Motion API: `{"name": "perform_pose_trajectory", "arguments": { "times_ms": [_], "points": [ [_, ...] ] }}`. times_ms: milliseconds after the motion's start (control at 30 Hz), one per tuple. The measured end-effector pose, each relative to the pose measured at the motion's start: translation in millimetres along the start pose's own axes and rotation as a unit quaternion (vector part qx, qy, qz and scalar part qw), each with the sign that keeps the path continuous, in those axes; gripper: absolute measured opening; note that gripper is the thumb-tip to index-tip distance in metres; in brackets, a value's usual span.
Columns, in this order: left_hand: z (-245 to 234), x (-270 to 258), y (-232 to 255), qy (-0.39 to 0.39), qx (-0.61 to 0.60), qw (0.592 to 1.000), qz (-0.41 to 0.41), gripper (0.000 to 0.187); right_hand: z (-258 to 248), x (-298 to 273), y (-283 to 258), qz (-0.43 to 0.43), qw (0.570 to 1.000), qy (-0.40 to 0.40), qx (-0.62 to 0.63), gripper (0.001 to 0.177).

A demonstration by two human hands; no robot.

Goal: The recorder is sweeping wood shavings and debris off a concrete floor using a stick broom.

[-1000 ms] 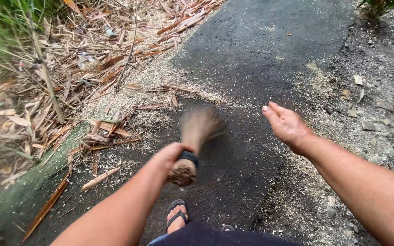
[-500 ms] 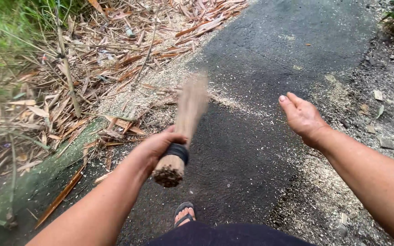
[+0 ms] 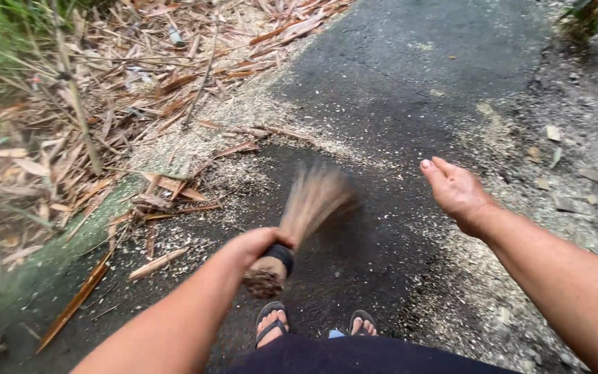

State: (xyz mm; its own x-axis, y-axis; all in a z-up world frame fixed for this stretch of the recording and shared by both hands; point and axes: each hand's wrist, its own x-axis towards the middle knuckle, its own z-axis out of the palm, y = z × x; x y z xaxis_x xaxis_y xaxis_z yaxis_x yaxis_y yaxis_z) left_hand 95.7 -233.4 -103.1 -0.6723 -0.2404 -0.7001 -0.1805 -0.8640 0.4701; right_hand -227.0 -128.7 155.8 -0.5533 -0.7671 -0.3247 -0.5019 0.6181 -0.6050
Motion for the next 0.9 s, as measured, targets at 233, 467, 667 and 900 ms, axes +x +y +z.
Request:
{"name": "perform_pose_trajectory", "arguments": {
  "times_ms": [233, 467, 667, 900],
  "points": [
    [25, -118, 46, 0.177, 0.022, 0.979, 0.095, 0.050, -14, 13, 4, -0.010, 0.999, -0.009, 0.034, 0.074],
    [136, -114, 57, 0.082, 0.024, 0.993, 0.079, 0.074, -63, 53, 53, -0.079, 0.995, 0.020, 0.065, 0.075],
    [215, 43, 26, -0.120, 0.121, 0.985, 0.029, 0.067, -101, 41, 68, -0.051, 0.998, 0.023, 0.042, 0.074],
    [156, 70, 0, -0.016, 0.138, 0.987, -0.075, 0.031, -114, 23, 86, 0.000, 0.999, 0.005, 0.032, 0.072]
  ]
}}
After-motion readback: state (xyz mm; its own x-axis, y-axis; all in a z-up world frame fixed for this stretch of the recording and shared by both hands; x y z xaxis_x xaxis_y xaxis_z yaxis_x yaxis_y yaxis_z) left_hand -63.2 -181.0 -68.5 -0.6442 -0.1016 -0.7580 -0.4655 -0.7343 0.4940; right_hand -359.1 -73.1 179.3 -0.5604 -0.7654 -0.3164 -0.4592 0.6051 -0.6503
